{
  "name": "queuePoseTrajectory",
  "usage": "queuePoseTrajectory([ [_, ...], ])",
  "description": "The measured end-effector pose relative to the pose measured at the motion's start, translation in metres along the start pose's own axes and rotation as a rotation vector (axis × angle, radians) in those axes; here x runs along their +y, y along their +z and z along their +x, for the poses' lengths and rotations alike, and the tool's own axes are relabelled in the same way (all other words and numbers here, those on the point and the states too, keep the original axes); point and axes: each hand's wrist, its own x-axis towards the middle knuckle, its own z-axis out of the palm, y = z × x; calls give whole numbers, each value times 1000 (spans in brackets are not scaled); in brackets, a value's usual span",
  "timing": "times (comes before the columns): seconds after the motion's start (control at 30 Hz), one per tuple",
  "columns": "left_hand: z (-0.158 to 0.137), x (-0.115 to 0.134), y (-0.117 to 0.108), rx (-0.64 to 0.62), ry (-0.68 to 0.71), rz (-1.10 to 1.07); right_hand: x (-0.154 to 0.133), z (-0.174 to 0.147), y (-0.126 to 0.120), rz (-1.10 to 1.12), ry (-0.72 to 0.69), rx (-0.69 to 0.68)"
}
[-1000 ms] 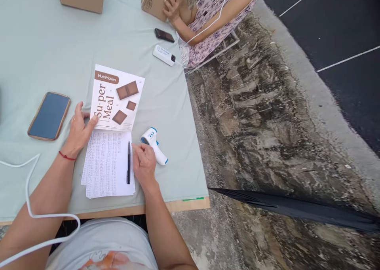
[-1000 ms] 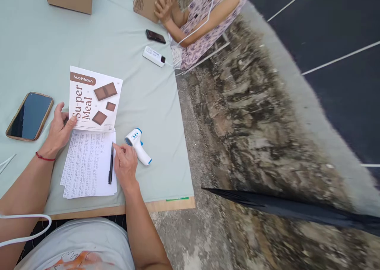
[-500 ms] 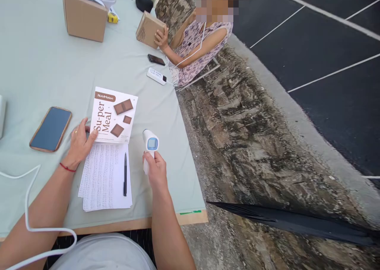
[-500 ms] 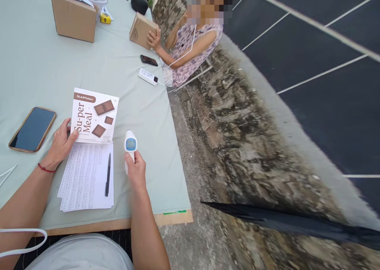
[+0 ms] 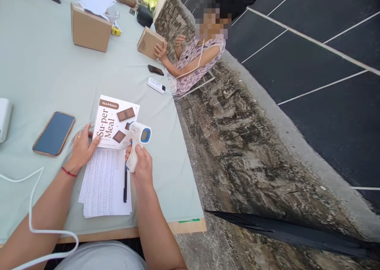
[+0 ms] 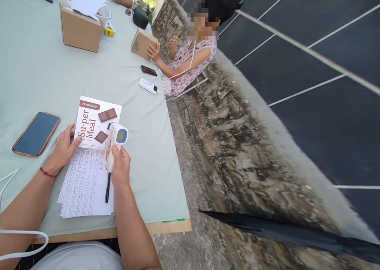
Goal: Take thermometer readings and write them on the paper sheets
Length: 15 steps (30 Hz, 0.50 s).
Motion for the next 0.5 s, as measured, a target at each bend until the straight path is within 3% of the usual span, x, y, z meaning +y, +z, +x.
queuePoseTrajectory([
  [0.23, 0, 0, -2, -6, 17, 9, -9, 19, 15, -10, -78, -64],
  [0.5, 1, -2, -5, -66, 84, 8, -2, 32, 29, -51, -57, -47],
])
